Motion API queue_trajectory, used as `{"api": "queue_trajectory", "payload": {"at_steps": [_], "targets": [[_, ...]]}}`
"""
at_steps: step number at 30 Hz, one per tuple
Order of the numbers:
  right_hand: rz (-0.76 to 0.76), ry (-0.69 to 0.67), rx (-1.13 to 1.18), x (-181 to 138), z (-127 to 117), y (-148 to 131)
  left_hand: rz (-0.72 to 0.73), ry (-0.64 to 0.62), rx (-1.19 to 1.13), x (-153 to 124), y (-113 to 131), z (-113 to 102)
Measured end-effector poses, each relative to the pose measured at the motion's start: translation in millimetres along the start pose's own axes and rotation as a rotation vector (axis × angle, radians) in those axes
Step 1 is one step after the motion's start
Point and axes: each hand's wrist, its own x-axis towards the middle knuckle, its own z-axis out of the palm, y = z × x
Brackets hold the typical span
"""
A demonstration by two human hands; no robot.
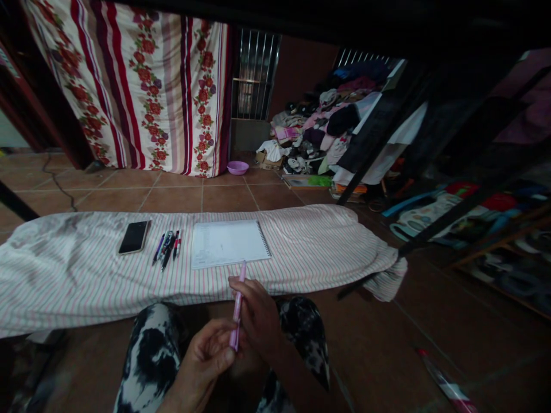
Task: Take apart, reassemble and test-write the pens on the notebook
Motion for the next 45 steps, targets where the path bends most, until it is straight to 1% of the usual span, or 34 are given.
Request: {"api": "queue_trajectory", "payload": {"at_steps": [2, 4, 6, 7, 8, 9, 10, 11, 12, 13, 14, 15, 16, 18, 21, 22, 25, 28, 31, 33, 35, 41, 43, 45], "targets": [[-0.072, -0.018, -0.049, 2, -1, 4, 0.001, -0.016, 0.052, 0, -2, -3], [-0.123, 0.000, -0.057, 2, 0, 8, 0.003, -0.042, 0.111, -2, -2, -5], [-0.128, 0.047, -0.040, 3, 3, 14, 0.016, -0.064, 0.178, -4, -1, -5], [-0.096, 0.074, -0.024, 3, 5, 17, 0.028, -0.102, 0.216, -4, 0, -5], [-0.030, 0.108, 0.001, 5, 6, 21, 0.037, -0.146, 0.254, -4, 0, -5], [0.071, 0.148, 0.042, 7, 8, 26, 0.046, -0.181, 0.293, -2, 1, -5], [0.197, 0.187, 0.102, 10, 9, 31, 0.050, -0.190, 0.335, 1, 1, -6], [0.356, 0.246, 0.179, 14, 10, 36, 0.048, -0.162, 0.383, 5, 1, -8], [0.510, 0.294, 0.273, 18, 11, 42, 0.046, -0.105, 0.438, 12, -1, -10], [0.622, 0.346, 0.368, 23, 11, 49, 0.031, -0.013, 0.504, 20, -3, -14], [0.692, 0.411, 0.439, 29, 11, 56, 0.014, 0.065, 0.584, 29, -6, -18], [0.745, 0.437, 0.487, 34, 11, 64, 0.005, 0.116, 0.662, 40, -8, -22], [0.790, 0.419, 0.526, 40, 12, 73, 0.009, 0.159, 0.745, 52, -11, -27], [0.834, 0.366, 0.568, 50, 13, 91, 0.080, 0.178, 0.940, 76, -14, -34], [0.805, 0.261, 0.558, 65, 19, 119, 0.271, 0.121, 1.308, 113, -12, -38], [0.807, 0.231, 0.543, 69, 22, 128, 0.302, 0.105, 1.436, 124, -11, -37], [0.830, 0.152, 0.458, 77, 32, 153, 0.321, 0.066, 1.749, 154, -10, -35], [0.873, 0.097, 0.343, 78, 43, 171, 0.292, 0.054, 1.932, 175, -16, -38], [0.905, 0.055, 0.242, 71, 54, 182, 0.324, 0.063, 2.037, 184, -26, -48], [0.898, 0.005, 0.194, 67, 60, 185, 0.363, 0.062, 2.081, 185, -30, -55], [0.871, -0.034, 0.172, 64, 64, 186, 0.373, 0.064, 2.102, 184, -33, -58], [0.790, -0.091, 0.098, 61, 67, 191, 0.341, 0.036, 2.079, 182, -32, -57], [0.787, -0.113, 0.053, 60, 66, 193, 0.334, 0.029, 2.069, 183, -32, -57], [0.797, -0.105, 0.006, 58, 65, 194, 0.346, 0.031, 2.071, 184, -32, -59]]}}
